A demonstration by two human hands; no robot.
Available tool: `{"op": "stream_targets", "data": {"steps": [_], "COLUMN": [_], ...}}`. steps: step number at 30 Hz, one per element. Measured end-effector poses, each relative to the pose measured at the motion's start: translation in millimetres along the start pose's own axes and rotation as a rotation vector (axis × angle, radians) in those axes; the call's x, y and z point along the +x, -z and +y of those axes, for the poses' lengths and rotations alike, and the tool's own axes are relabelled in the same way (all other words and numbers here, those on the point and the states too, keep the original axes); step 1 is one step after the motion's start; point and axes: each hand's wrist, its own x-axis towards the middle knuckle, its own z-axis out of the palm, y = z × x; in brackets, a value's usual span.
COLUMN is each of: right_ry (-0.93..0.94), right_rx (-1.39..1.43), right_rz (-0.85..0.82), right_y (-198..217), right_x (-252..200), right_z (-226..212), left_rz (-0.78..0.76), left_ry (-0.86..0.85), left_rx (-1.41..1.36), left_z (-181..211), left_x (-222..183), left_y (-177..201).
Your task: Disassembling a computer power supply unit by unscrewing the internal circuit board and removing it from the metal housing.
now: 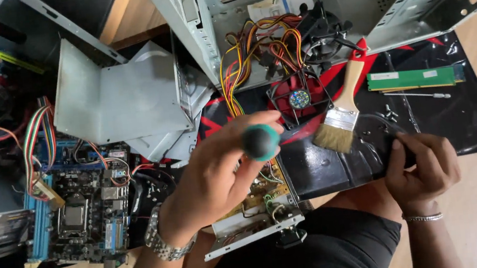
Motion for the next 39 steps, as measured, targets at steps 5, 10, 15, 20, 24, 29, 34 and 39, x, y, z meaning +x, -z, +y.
{"op": "stream_targets", "data": {"steps": [5,10,15,20,24,29,34,39], "right_ry": [-0.002,0.018,0.011,-0.119,-0.216,-0.073,0.306,0.341], "right_rx": [0.003,0.004,-0.014,0.032,0.200,0.449,0.631,0.718], "right_rz": [-0.002,-0.008,-0.012,-0.122,-0.077,-0.161,-0.393,-0.506], "right_y": [-1,-1,-2,14,30,24,-26,-28], "right_x": [-2,-1,-4,13,54,162,210,220], "right_z": [7,10,12,-10,-48,-119,-157,-156], "left_rz": [-0.107,-0.040,-0.012,0.128,0.205,0.139,0.136,0.082], "left_ry": [0.028,0.046,0.013,0.024,0.100,0.135,0.136,0.240], "left_rx": [0.116,0.040,0.062,0.213,0.246,0.033,0.269,0.004], "left_z": [-11,-17,-20,-26,-29,-22,-29,-19], "left_x": [5,4,4,-2,-9,-3,-9,-6], "left_y": [-8,-7,-9,-23,-26,-18,-15,-1]}}
